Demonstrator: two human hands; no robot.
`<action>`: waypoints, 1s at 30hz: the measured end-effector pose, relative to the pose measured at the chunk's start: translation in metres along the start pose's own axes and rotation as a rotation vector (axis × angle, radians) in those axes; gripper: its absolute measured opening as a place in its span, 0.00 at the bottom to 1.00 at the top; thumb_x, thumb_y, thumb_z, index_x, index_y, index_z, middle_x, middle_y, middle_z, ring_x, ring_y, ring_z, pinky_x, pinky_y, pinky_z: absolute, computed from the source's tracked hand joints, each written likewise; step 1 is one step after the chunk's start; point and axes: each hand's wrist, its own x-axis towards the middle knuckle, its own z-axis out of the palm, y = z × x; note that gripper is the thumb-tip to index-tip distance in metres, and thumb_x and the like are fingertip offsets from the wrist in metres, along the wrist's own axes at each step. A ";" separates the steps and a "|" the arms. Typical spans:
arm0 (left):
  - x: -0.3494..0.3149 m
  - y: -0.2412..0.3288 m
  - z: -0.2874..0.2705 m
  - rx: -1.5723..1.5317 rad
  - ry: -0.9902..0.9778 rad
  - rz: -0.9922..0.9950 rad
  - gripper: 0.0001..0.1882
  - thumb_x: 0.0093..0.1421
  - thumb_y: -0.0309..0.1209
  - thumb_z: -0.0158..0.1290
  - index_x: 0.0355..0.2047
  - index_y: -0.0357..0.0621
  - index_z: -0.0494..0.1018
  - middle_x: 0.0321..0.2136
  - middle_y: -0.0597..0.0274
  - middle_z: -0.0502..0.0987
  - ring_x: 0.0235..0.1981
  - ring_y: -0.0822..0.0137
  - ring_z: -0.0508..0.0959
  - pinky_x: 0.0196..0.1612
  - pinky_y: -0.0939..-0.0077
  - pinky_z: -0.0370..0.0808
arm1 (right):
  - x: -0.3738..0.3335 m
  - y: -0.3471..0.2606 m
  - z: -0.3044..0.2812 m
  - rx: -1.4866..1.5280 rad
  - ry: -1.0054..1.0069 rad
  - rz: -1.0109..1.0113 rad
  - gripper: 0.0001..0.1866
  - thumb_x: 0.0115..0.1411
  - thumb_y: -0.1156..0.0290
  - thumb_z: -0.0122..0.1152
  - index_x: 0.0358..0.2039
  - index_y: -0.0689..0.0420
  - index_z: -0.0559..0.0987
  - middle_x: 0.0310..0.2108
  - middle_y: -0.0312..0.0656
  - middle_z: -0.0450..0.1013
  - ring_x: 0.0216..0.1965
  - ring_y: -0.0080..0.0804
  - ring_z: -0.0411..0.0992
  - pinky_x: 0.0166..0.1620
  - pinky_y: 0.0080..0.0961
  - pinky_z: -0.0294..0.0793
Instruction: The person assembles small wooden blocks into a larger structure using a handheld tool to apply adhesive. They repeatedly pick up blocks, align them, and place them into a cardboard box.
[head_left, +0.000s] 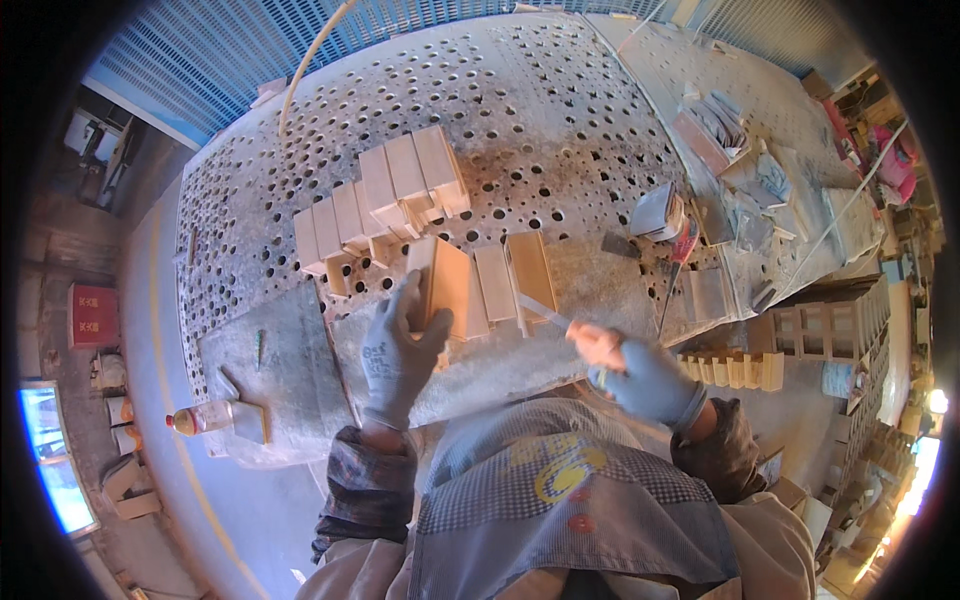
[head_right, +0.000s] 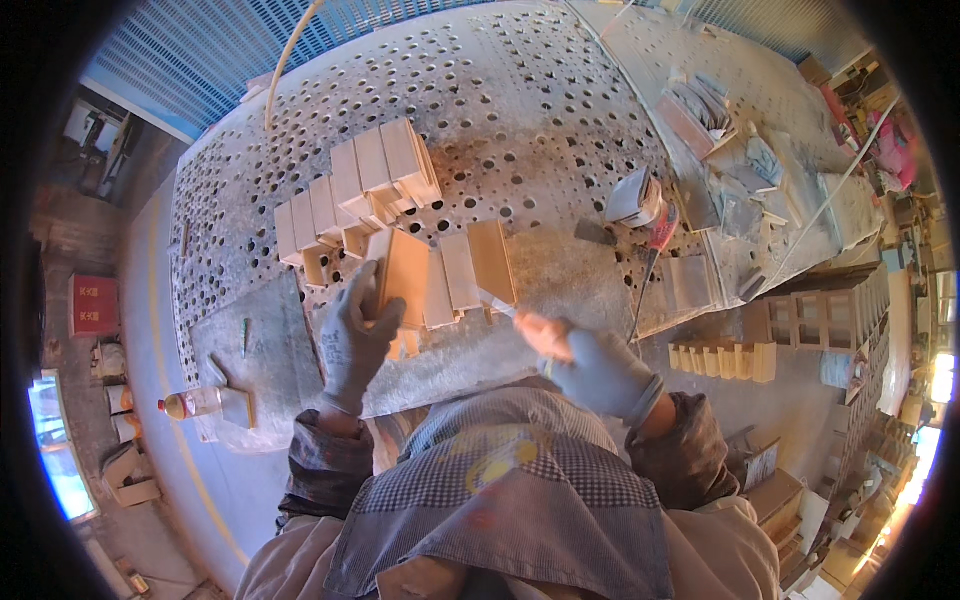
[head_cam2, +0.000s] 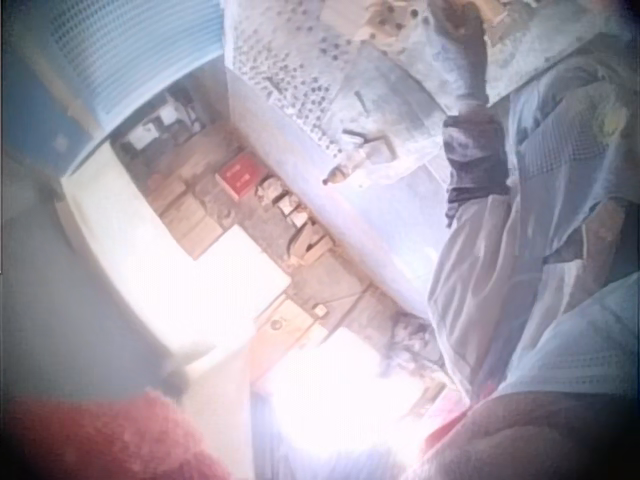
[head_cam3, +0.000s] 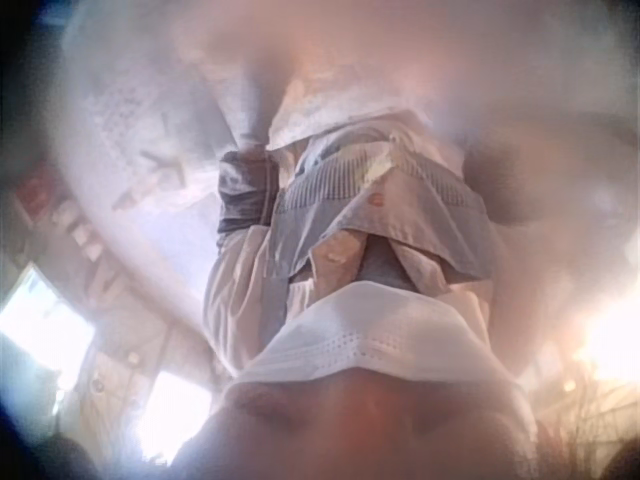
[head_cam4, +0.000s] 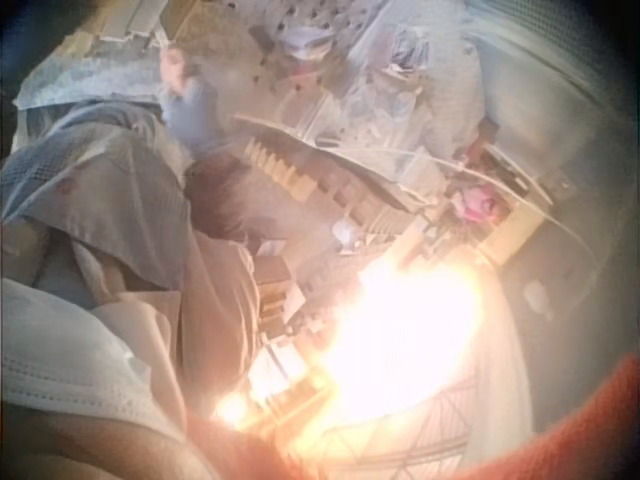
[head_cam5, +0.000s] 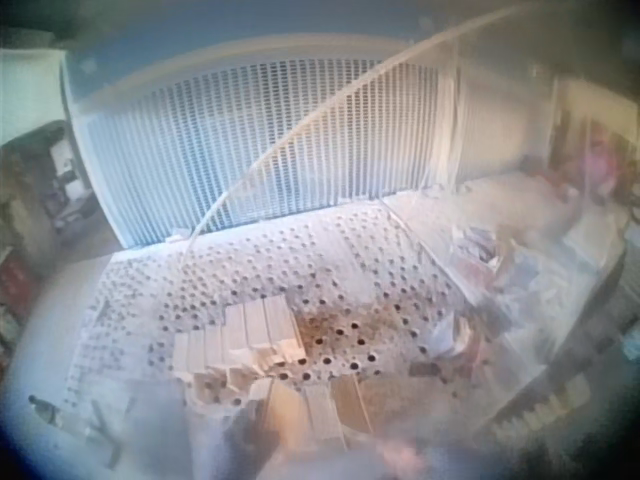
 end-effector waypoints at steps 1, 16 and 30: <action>0.003 -0.001 -0.002 0.020 0.036 0.041 0.32 0.56 0.39 0.64 0.60 0.43 0.73 0.42 0.50 0.80 0.39 0.56 0.82 0.45 0.64 0.79 | -0.004 -0.003 0.001 -0.262 -0.044 0.000 0.27 0.64 0.70 0.58 0.63 0.60 0.67 0.38 0.56 0.77 0.35 0.44 0.78 0.34 0.35 0.77; 0.017 0.011 0.066 0.121 -0.024 0.079 0.38 0.56 0.47 0.63 0.65 0.49 0.67 0.38 0.44 0.75 0.35 0.44 0.82 0.38 0.55 0.81 | 0.020 -0.014 -0.007 -0.268 0.172 0.081 0.17 0.62 0.73 0.60 0.50 0.65 0.72 0.26 0.52 0.76 0.27 0.45 0.77 0.33 0.40 0.75; 0.159 -0.103 0.012 0.334 0.239 0.324 0.42 0.54 0.37 0.67 0.67 0.47 0.63 0.62 0.41 0.68 0.60 0.43 0.70 0.62 0.54 0.69 | 0.038 -0.046 -0.004 0.166 0.239 0.227 0.19 0.65 0.75 0.60 0.56 0.67 0.73 0.36 0.39 0.76 0.32 0.16 0.70 0.31 0.21 0.73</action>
